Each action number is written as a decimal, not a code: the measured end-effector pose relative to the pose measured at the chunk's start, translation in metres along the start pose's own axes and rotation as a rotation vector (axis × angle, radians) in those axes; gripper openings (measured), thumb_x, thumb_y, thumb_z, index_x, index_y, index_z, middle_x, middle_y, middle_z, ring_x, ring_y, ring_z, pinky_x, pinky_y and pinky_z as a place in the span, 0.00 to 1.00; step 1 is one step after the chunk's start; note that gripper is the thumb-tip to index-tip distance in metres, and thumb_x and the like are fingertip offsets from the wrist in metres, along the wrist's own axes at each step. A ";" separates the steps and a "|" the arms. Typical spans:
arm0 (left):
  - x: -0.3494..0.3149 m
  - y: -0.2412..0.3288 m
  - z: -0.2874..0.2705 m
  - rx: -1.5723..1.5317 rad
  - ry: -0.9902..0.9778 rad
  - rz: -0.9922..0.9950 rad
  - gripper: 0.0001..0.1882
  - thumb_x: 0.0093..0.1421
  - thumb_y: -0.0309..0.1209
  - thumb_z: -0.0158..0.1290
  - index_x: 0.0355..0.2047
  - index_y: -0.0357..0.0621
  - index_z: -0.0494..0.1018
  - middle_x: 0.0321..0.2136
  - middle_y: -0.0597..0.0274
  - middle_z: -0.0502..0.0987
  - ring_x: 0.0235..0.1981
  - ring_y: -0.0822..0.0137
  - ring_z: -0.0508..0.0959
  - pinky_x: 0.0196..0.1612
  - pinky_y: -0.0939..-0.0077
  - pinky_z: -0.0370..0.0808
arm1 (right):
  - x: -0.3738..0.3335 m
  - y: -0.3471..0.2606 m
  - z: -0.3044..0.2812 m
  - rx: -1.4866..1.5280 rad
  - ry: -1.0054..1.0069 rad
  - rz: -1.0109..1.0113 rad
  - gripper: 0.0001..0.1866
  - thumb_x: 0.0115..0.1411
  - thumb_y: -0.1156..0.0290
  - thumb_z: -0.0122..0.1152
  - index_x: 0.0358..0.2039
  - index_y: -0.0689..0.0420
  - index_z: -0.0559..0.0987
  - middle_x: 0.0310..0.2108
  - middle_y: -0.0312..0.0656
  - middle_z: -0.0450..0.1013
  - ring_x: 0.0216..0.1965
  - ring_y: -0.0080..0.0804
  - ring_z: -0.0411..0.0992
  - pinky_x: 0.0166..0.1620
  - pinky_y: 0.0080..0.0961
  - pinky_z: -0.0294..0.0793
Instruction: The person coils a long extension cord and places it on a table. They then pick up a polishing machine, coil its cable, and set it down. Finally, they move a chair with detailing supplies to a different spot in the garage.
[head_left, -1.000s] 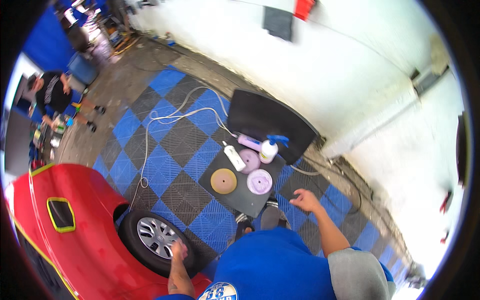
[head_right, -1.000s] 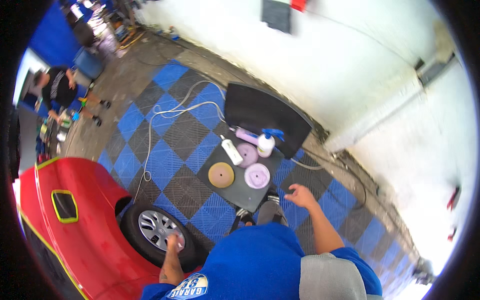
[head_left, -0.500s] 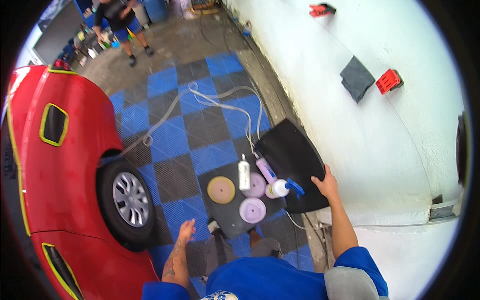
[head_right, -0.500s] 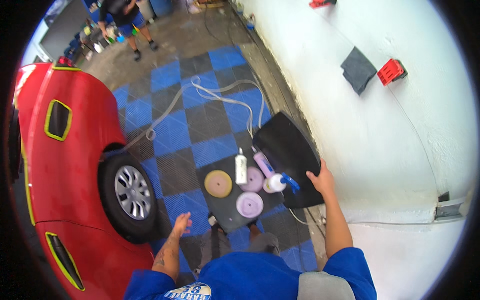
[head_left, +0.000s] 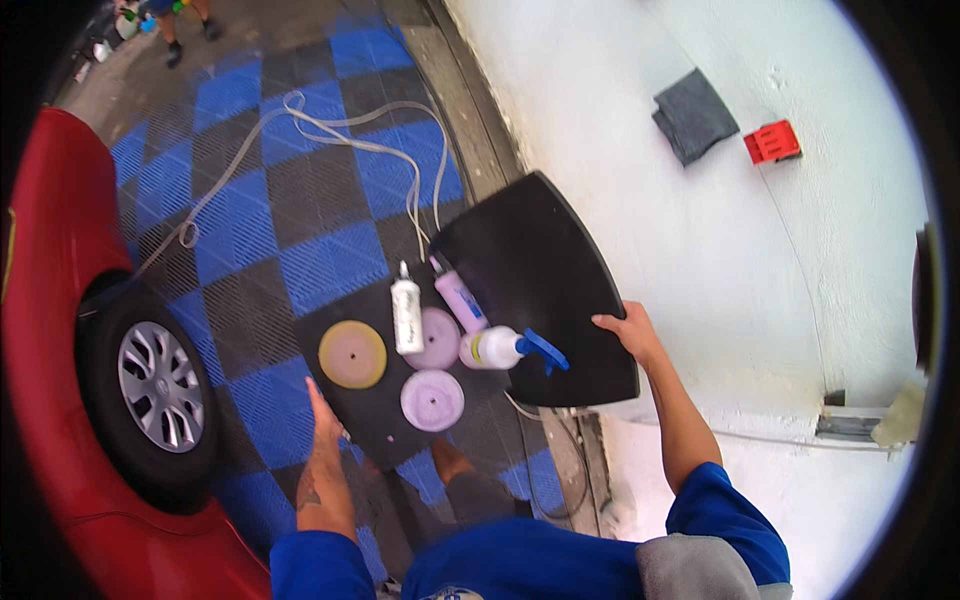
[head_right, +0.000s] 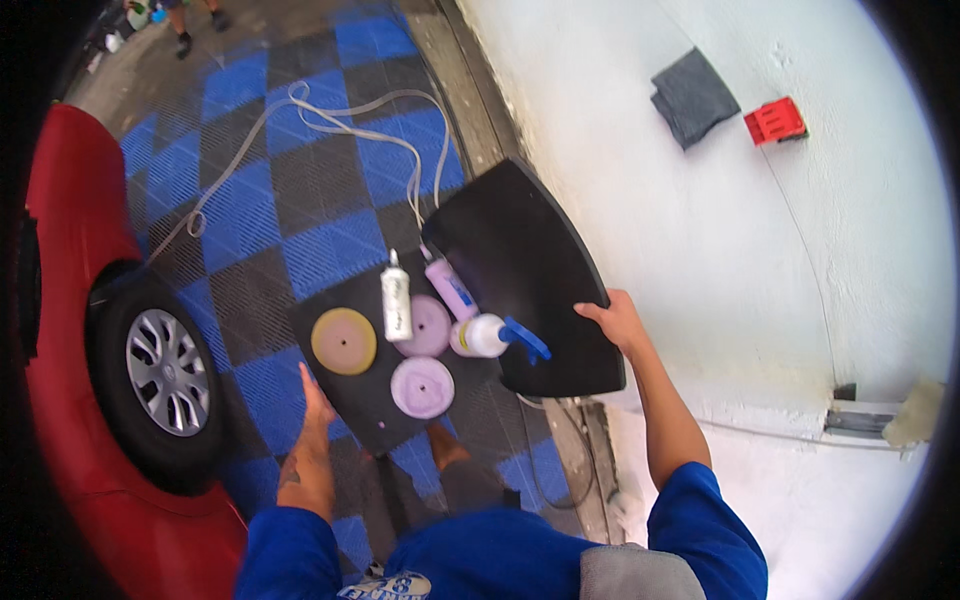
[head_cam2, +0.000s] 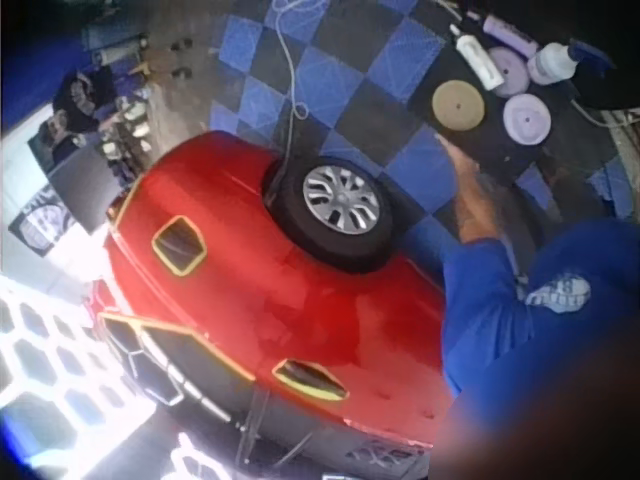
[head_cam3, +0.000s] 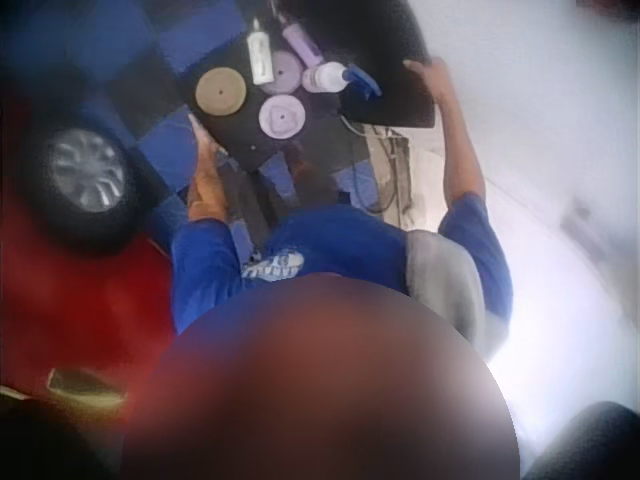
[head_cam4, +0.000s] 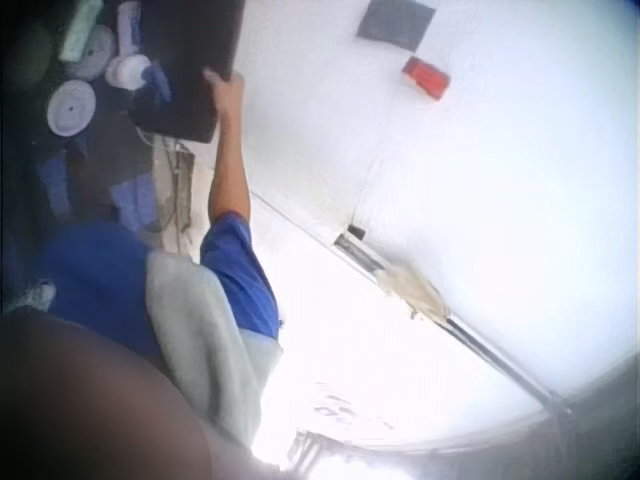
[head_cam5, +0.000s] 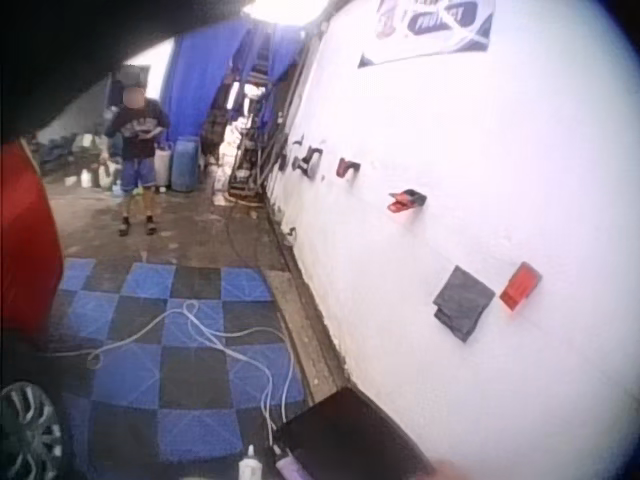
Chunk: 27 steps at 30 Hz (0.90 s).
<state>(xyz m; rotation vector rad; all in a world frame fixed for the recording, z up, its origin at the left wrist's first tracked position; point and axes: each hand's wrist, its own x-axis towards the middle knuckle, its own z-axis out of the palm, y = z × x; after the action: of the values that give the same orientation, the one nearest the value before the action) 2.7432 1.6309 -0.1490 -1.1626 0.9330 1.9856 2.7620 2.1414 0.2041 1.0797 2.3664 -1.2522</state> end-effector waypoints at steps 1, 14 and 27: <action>-0.009 0.005 0.010 -0.009 -0.028 0.023 0.53 0.54 0.73 0.36 0.66 0.42 0.52 0.65 0.49 0.54 0.65 0.50 0.55 0.65 0.50 0.53 | 0.000 -0.006 -0.004 0.019 0.001 -0.005 0.15 0.52 0.68 0.65 0.36 0.67 0.79 0.29 0.44 0.78 0.29 0.29 0.76 0.36 0.26 0.75; -0.259 0.151 0.078 0.451 0.089 0.347 0.53 0.52 0.71 0.43 0.68 0.47 0.48 0.68 0.51 0.47 0.68 0.51 0.48 0.66 0.48 0.41 | -0.101 -0.140 -0.101 0.497 -0.244 -0.330 0.10 0.50 0.73 0.59 0.30 0.66 0.78 0.25 0.40 0.76 0.24 0.24 0.74 0.29 0.19 0.72; -0.287 0.255 0.147 0.398 0.237 0.417 0.55 0.51 0.68 0.50 0.67 0.43 0.48 0.68 0.48 0.43 0.69 0.52 0.44 0.67 0.53 0.39 | -0.026 -0.292 -0.074 0.423 -0.339 -0.544 0.10 0.45 0.74 0.54 0.27 0.66 0.76 0.22 0.38 0.74 0.21 0.21 0.71 0.26 0.17 0.70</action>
<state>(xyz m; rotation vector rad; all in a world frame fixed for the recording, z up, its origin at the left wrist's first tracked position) 2.5877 1.5644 0.2260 -1.0454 1.7210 1.8620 2.5799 2.0838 0.4386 0.2514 2.2450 -2.0018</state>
